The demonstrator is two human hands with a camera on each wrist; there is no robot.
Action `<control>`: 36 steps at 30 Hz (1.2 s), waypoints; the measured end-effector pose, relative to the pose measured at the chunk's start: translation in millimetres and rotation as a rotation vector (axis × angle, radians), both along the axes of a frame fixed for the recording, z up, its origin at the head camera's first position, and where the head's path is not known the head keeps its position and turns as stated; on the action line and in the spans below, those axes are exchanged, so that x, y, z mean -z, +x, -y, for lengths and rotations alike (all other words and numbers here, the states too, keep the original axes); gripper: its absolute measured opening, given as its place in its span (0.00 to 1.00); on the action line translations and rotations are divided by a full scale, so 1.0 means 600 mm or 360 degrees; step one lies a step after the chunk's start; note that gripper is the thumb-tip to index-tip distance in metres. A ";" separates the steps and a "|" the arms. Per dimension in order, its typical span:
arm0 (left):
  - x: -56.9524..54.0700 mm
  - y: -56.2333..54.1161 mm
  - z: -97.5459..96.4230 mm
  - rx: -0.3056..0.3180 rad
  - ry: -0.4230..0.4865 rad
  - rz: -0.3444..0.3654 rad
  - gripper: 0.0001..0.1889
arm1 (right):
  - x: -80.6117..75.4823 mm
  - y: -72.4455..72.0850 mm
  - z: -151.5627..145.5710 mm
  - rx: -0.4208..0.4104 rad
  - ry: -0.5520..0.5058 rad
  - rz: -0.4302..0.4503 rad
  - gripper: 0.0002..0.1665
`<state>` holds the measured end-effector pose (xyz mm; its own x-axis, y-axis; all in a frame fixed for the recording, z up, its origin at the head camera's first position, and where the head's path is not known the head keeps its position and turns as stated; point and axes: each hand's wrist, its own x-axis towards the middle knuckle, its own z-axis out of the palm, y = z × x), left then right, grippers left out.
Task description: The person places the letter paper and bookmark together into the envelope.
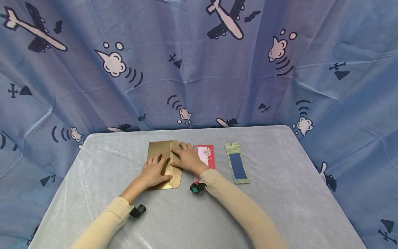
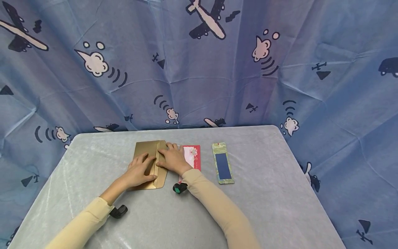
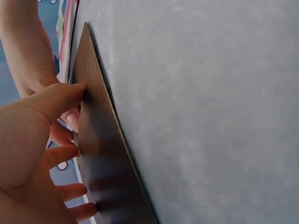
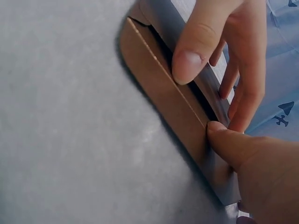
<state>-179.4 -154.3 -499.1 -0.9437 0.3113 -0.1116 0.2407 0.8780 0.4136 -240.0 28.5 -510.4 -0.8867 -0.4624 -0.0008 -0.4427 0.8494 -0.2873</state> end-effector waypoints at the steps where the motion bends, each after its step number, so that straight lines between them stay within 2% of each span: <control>1: -0.001 -0.001 -0.001 0.0004 -0.0001 0.0003 0.41 | 0.000 -0.001 0.000 0.0004 0.0006 0.0007 0.38; 10: -0.002 -0.007 -0.007 0.0006 -0.0035 0.0070 0.40 | 0.002 -0.002 0.000 0.0005 -0.0005 0.0012 0.39; 21: -0.013 -0.003 -0.025 -0.0043 -0.0123 0.0148 0.38 | 0.002 0.000 -0.003 -0.0004 0.0004 -0.0001 0.41; 28: -0.021 0.000 -0.042 -0.0115 -0.0358 0.0192 0.35 | 0.005 -0.001 -0.002 -0.0009 0.0019 -0.0017 0.42; 34: -0.025 0.007 -0.049 -0.0178 -0.0535 0.0112 0.35 | 0.005 0.000 -0.003 -0.0015 0.0001 0.0000 0.41; 36: -0.025 0.009 -0.050 -0.0206 -0.0571 0.0086 0.36 | 0.014 -0.003 -0.005 -0.0027 -0.0012 -0.0036 0.42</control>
<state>-174.2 -124.5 -484.2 -0.9624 0.1221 -0.2425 0.1045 0.9910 0.0839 -241.9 31.4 -518.7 -0.8785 -0.4772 0.0228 -0.4635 0.8396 -0.2833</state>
